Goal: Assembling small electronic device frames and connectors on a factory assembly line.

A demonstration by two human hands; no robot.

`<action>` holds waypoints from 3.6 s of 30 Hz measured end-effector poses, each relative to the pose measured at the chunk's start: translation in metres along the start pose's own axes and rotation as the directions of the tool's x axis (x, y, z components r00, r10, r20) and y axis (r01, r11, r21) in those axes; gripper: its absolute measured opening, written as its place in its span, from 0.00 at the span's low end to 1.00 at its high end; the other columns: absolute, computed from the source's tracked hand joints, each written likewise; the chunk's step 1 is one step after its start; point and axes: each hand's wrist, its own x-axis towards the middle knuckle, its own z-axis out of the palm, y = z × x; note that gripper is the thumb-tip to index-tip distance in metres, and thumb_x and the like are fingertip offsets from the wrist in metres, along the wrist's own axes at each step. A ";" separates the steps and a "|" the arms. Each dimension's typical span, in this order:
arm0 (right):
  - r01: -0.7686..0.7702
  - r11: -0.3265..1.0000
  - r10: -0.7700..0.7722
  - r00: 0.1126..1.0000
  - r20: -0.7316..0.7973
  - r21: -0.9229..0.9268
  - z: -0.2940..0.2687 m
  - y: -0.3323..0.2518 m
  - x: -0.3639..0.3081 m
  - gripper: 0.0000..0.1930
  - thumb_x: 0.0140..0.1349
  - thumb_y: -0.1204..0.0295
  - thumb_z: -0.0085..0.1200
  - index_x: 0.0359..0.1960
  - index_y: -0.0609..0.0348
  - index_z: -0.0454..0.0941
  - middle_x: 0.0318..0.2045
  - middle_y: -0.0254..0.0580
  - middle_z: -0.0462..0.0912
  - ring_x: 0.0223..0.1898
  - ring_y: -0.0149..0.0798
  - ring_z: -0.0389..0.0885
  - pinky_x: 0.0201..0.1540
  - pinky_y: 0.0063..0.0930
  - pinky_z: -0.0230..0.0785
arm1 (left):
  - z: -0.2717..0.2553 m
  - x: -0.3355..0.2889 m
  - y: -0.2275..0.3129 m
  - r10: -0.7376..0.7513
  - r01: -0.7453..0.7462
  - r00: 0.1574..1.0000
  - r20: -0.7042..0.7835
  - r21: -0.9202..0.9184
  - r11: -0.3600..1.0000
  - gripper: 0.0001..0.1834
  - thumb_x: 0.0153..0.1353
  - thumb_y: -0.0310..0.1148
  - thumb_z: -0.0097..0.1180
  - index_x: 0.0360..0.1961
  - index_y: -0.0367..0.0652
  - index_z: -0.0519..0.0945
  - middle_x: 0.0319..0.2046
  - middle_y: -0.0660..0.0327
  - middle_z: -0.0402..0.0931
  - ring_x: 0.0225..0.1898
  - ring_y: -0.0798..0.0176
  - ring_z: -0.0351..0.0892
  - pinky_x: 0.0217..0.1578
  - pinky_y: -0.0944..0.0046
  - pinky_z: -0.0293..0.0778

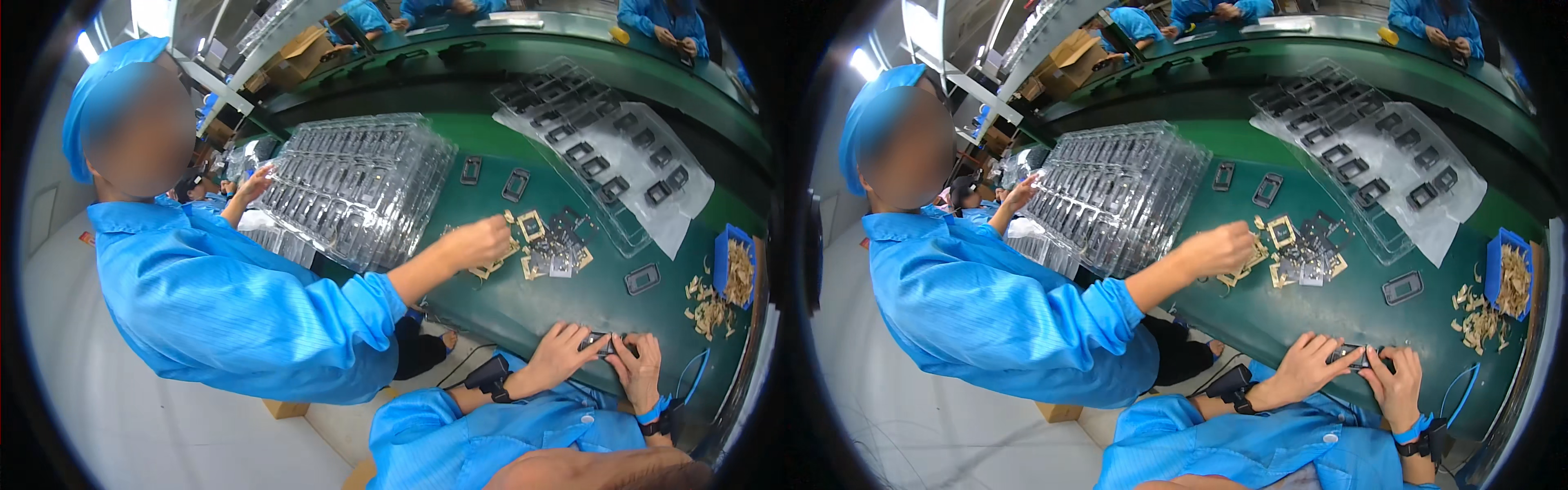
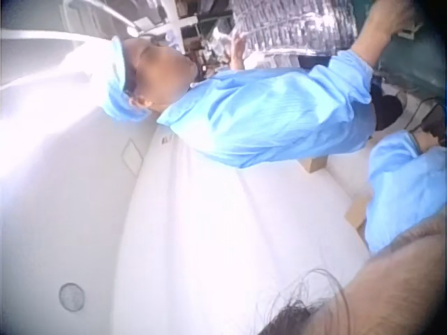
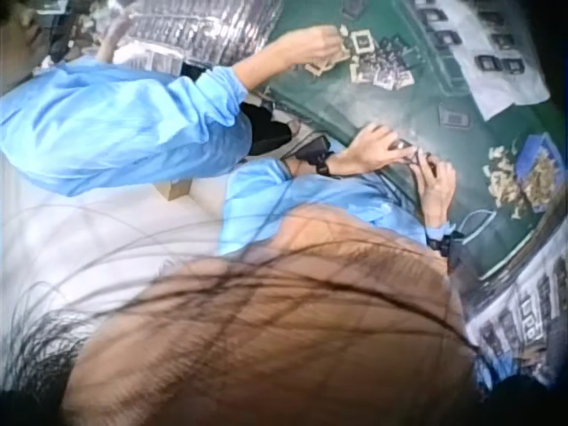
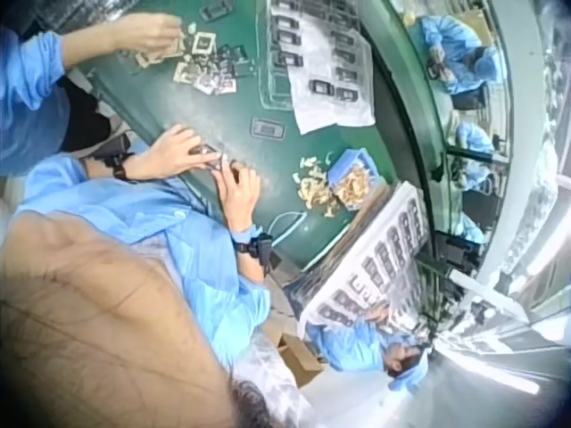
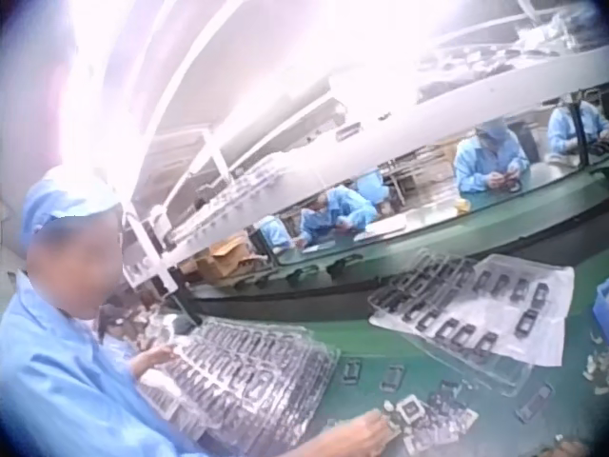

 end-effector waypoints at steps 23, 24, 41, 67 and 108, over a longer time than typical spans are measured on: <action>0.129 0.988 -0.129 0.992 0.004 -0.090 0.000 -0.001 0.000 0.20 0.50 0.69 0.67 0.48 0.56 0.82 0.36 0.43 0.75 0.36 0.46 0.74 0.35 0.40 0.66 | 0.007 -0.007 -0.004 0.087 -0.086 0.996 -0.027 0.037 0.996 0.28 0.63 0.39 0.59 0.63 0.39 0.73 0.49 0.44 0.77 0.44 0.51 0.77 0.45 0.57 0.74; 0.140 0.985 -0.141 0.990 0.000 -0.096 0.001 0.000 0.000 0.20 0.50 0.69 0.67 0.48 0.56 0.82 0.36 0.43 0.75 0.36 0.46 0.74 0.35 0.40 0.66 | 0.008 -0.007 -0.005 0.090 -0.088 0.995 -0.039 0.045 0.995 0.28 0.63 0.39 0.59 0.63 0.39 0.73 0.49 0.44 0.77 0.44 0.51 0.77 0.45 0.57 0.74; 0.163 0.985 -0.153 0.978 0.141 -0.059 -0.002 0.003 0.004 0.23 0.52 0.69 0.66 0.52 0.60 0.80 0.39 0.45 0.75 0.36 0.46 0.74 0.36 0.39 0.66 | 0.017 -0.015 -0.009 0.020 -0.020 1.000 -0.011 -0.052 0.998 0.28 0.61 0.37 0.62 0.60 0.38 0.74 0.52 0.46 0.76 0.46 0.50 0.77 0.45 0.57 0.77; -0.261 0.921 0.209 0.958 0.197 0.291 -0.004 0.010 0.029 0.20 0.34 0.76 0.76 0.33 0.60 0.84 0.24 0.40 0.77 0.27 0.37 0.75 0.30 0.29 0.69 | -0.009 0.024 -0.019 -0.157 0.247 0.965 0.211 -0.525 0.815 0.21 0.44 0.33 0.74 0.39 0.38 0.81 0.38 0.58 0.72 0.43 0.51 0.70 0.44 0.56 0.70; -0.436 0.875 0.240 0.769 0.592 0.212 -0.012 0.027 0.062 0.22 0.45 0.64 0.75 0.39 0.52 0.77 0.21 0.35 0.77 0.25 0.41 0.77 0.29 0.37 0.66 | 0.000 0.043 -0.042 -0.191 0.430 0.891 0.412 -0.629 0.648 0.19 0.42 0.22 0.73 0.36 0.40 0.77 0.35 0.56 0.76 0.41 0.50 0.77 0.41 0.55 0.72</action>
